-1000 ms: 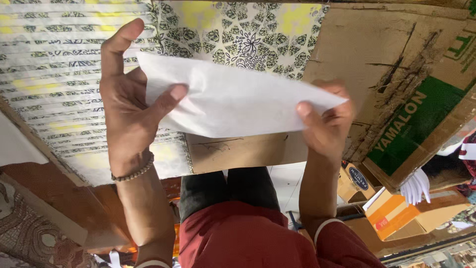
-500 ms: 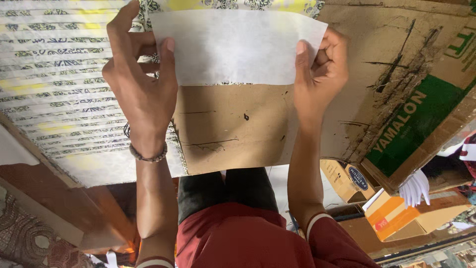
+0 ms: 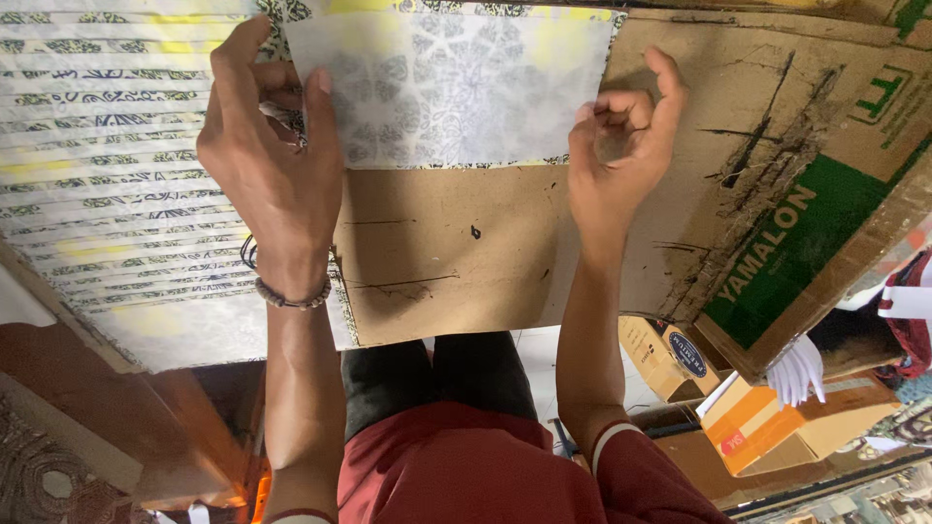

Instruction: The person repeatedly places a thin white sheet between two patterned paper sheets on a cardboard work surface, then folds the patterned sheets over the white sheet to form a small packet. The person continues this process one at a time, stacking the finished packets on the table.

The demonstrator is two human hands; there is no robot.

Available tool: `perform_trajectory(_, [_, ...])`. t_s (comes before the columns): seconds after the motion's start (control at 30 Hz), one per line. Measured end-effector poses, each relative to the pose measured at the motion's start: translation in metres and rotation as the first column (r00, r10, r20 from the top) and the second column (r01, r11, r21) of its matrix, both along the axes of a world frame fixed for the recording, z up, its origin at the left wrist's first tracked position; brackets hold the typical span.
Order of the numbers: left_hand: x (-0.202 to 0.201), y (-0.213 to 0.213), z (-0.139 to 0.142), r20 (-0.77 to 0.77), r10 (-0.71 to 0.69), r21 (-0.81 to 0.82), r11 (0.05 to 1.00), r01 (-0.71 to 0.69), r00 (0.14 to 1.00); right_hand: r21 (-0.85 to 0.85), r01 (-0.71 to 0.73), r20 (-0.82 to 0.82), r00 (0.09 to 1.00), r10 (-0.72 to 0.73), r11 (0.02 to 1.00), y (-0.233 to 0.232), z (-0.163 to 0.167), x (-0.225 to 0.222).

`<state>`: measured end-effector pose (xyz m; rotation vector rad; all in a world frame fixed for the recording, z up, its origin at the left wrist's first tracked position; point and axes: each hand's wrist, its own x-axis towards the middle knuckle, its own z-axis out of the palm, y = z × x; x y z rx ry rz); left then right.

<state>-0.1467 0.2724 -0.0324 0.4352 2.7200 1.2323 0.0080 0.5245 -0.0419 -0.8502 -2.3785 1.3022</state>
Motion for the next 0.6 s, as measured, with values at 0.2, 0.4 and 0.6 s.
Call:
perform_trajectory(0.2, [-0.0019,0.0001,0.0022,0.001,0.005,-0.009,1.0,-0.005,1.0,0.026,0.01,0.034,0.999,-0.011,1.0,0.002,-0.0028,-0.0002])
perform_trajectory(0.4, [-0.0015,0.0014,-0.0003,0.01,0.031,0.018,0.999,-0.031,0.999,0.036,0.014,0.032,0.999,-0.015,0.999,0.0012,-0.0039,-0.0012])
perform_trajectory(0.6, [-0.001,0.0025,-0.004,-0.009,0.045,0.008,0.999,-0.045,0.999,0.003,0.022,0.028,0.999,-0.023,1.0,0.002,-0.0059,0.0006])
